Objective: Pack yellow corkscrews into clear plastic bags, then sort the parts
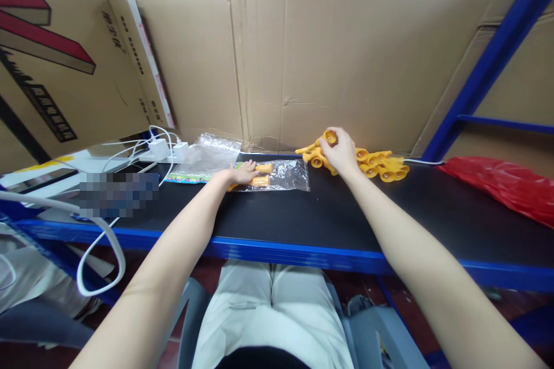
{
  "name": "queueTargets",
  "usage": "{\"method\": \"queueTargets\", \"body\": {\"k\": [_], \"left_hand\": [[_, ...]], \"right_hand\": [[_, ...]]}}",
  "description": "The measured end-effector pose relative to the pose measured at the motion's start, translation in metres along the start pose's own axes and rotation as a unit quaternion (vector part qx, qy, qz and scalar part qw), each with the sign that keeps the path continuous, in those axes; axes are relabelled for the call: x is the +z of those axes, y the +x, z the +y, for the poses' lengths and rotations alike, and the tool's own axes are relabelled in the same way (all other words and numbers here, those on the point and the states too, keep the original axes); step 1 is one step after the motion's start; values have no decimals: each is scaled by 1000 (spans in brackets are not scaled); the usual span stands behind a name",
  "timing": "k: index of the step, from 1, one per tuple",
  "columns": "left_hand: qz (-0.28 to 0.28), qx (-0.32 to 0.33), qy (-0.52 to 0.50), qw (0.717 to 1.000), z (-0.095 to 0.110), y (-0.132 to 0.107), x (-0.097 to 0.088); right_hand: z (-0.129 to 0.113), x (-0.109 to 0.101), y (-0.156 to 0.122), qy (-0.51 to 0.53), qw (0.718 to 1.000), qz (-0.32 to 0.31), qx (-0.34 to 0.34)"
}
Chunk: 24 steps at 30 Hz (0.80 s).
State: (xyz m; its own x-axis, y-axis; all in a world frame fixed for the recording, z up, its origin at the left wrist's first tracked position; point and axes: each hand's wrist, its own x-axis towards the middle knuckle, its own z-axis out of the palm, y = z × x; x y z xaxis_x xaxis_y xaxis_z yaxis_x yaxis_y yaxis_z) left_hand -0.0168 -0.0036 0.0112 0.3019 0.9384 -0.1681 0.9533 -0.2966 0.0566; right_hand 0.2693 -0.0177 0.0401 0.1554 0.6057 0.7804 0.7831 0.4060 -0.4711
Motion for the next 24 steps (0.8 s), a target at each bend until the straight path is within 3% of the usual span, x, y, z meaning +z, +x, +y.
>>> {"method": "queueTargets", "body": {"k": [3,9,13,16,18,24], "left_hand": [[-5,-5,-4,1000,4,-4,-4],[-2,5,-10,1000,3,-4,-3],[8,9,-12,1000,0,-1,0],[5,5,-11,1000,0,0,0],[3,2,-11,1000,0,0,0],[-3,-1,-15,1000,0,3,1]], "right_hand": [[-12,-10,3,9,1000,7,-8],[-23,-6,3,108,992,-63,19],[-20,-5,-1,141,970,-197,21],[-20,-6,-9,70,935,-346,-17],[-24,-4,-16,13,912,-408,-35],[-35,7,-27,17,902,-423,-79]]}}
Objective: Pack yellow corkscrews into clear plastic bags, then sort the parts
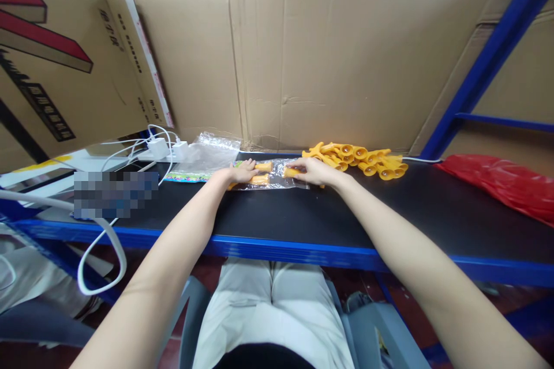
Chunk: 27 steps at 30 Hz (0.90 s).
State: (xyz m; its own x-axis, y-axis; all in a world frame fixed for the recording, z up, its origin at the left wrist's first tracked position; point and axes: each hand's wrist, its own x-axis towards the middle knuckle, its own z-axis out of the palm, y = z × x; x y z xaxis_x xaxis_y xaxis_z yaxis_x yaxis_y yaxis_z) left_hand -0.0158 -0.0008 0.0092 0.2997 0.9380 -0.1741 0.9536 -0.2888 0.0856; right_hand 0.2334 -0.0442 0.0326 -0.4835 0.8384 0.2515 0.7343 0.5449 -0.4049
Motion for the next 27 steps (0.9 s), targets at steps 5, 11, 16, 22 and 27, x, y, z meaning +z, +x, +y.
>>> {"method": "queueTargets", "body": {"k": [5,11,16,22,27], "left_hand": [[1,2,-4,1000,1,-3,-1],[-1,12,-8,1000,2,-8,-4],[12,17,-14,1000,0,-8,-4],[23,56,-36,998,-1,-9,-5],[11,76,-30,997,1,-11,-9]], "right_hand": [[8,-12,-1,-97,994,24,52],[10,-12,-5,-114,984,-75,114],[3,-10,-4,-120,986,-39,105],[-2,-8,-2,-158,984,11,82],[-5,-6,-1,-181,978,5,100]]}}
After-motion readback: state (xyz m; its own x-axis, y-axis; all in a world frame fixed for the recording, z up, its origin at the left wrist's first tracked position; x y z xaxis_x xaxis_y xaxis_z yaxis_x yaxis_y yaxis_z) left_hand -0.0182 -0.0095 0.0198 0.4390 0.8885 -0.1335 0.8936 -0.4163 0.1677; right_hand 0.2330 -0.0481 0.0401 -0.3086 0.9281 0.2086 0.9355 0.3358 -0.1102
